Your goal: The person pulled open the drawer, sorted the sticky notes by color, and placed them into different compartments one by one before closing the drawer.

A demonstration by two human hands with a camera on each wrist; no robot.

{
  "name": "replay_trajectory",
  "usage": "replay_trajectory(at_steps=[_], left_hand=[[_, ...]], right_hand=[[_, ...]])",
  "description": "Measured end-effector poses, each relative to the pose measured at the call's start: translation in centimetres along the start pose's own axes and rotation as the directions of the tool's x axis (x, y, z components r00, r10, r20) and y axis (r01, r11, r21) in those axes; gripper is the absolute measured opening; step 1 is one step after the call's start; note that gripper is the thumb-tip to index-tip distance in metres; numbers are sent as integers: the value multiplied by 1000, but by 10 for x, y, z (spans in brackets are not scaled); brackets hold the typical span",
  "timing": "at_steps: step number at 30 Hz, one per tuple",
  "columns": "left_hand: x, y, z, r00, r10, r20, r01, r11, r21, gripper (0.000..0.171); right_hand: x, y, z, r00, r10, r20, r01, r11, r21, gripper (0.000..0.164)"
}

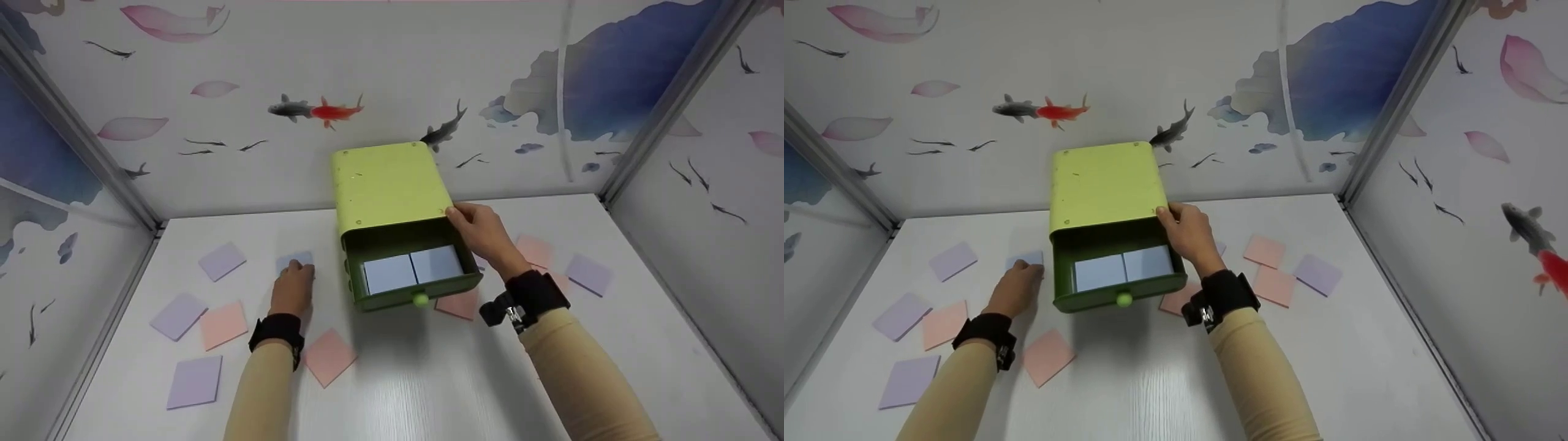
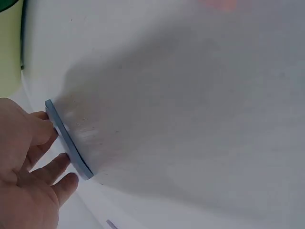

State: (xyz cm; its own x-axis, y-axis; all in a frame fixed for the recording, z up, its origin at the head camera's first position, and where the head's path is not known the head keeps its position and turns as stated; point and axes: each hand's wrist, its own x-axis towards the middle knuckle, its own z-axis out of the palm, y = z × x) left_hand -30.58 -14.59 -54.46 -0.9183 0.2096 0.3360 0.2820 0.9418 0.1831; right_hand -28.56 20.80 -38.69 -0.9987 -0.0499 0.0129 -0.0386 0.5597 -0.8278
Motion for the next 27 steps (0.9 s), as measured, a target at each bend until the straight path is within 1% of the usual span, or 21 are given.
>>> replay_trajectory(at_steps=[2, 4, 8, 12, 16, 18, 20, 24, 25, 27], left_hand=[[1, 0, -1, 999, -20, 32, 20, 1000, -8, 12], [2, 1, -4, 997, -38, 72, 38, 999, 10, 20], [4, -1, -11, 983, -88, 160, 88, 996, 8, 39], [5, -4, -18, 954, -146, 261, 150, 989, 5, 60], [5, -5, -23, 917, -185, 354, 201, 980, -9, 71], [6, -4, -25, 906, -195, 375, 222, 975, -28, 71], [7, -3, -27, 903, -203, 378, 233, 972, -34, 72], [8, -2, -29, 904, -221, 365, 260, 963, -63, 75], [9, -2, -29, 906, -225, 358, 267, 961, -73, 74], [10, -1, -30, 913, -229, 339, 273, 958, -87, 66]], right_hand=[[0, 0, 0, 1000, 3, -1, -3, 1000, 0, 46], [0, 0, 0, 1000, 8, -1, -8, 1000, 1, 46], [0, -1, 0, 1000, 20, -2, -20, 1000, 1, 46], [1, -2, 1, 1000, 25, 2, -25, 1000, 5, 46], [1, -3, 1, 1000, 27, 1, -27, 1000, 1, 45], [1, -3, 1, 1000, 23, -5, -23, 1000, 3, 45], [0, -3, 1, 1000, 15, -8, -15, 1000, 5, 44], [-1, -3, 0, 1000, -1, -6, 1, 1000, 11, 44], [-1, -3, 0, 1000, -3, -4, 3, 1000, 10, 44], [-1, -2, 0, 1000, -5, -2, 6, 1000, 7, 44]])
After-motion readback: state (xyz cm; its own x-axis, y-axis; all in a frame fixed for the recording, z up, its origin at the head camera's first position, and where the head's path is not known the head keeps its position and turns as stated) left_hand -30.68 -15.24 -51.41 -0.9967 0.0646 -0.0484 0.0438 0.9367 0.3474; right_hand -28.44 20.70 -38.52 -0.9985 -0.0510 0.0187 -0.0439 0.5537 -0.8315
